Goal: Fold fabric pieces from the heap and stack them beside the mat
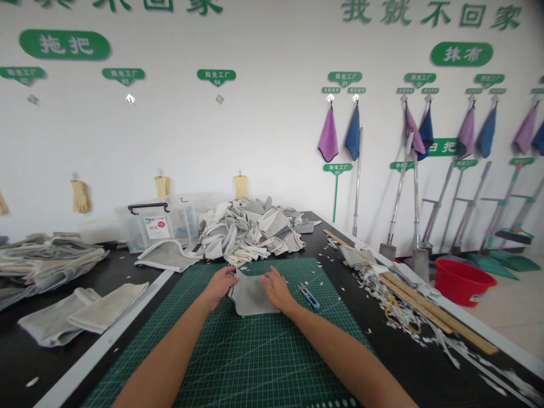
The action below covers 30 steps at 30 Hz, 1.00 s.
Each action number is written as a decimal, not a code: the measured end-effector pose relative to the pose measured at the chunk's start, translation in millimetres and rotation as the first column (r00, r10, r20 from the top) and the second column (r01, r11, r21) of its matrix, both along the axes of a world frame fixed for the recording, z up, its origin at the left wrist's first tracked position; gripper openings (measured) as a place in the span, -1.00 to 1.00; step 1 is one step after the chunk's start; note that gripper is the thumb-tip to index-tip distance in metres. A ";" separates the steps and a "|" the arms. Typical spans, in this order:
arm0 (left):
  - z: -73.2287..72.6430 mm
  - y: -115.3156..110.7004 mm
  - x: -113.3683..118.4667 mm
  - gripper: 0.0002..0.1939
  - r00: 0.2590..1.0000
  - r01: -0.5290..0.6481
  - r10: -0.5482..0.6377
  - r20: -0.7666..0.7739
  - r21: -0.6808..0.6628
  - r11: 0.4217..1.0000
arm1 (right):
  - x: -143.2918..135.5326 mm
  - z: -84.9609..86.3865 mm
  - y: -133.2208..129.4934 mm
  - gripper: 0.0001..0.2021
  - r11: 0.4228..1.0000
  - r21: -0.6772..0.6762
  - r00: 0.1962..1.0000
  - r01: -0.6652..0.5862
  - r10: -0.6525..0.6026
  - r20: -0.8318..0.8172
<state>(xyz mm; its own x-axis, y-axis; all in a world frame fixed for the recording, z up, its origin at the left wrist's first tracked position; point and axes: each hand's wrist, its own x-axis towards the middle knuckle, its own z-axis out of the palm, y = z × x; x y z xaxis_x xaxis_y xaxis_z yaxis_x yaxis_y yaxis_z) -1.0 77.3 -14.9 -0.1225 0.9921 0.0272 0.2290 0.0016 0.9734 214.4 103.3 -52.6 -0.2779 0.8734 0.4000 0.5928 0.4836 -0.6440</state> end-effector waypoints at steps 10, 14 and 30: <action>7.6 0.3 35.7 -0.45 0.998 -0.024 0.024 -0.064 -0.001 1.000 | 8.3 -1.2 19.6 -0.56 0.968 -0.075 0.945 0.238 -0.249 -0.214; 11.1 5.3 51.9 -0.40 0.997 0.017 -0.017 -0.079 0.001 1.000 | 10.9 0.9 18.2 -0.50 0.969 -0.103 0.931 0.226 -0.245 -0.269; -2.6 24.8 118.7 -0.19 0.973 0.101 -0.102 -0.208 -0.016 0.995 | 16.0 -1.2 19.9 -0.37 0.973 -0.150 0.893 0.173 -0.219 -0.392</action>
<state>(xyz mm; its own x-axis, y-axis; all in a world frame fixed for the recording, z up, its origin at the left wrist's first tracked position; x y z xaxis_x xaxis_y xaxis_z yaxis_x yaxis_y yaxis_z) 117.8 102.2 -17.5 -0.0138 0.9992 0.0363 0.4262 -0.0270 0.9042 230.4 123.2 -53.9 0.0685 0.9375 0.3413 0.3463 0.2984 -0.8894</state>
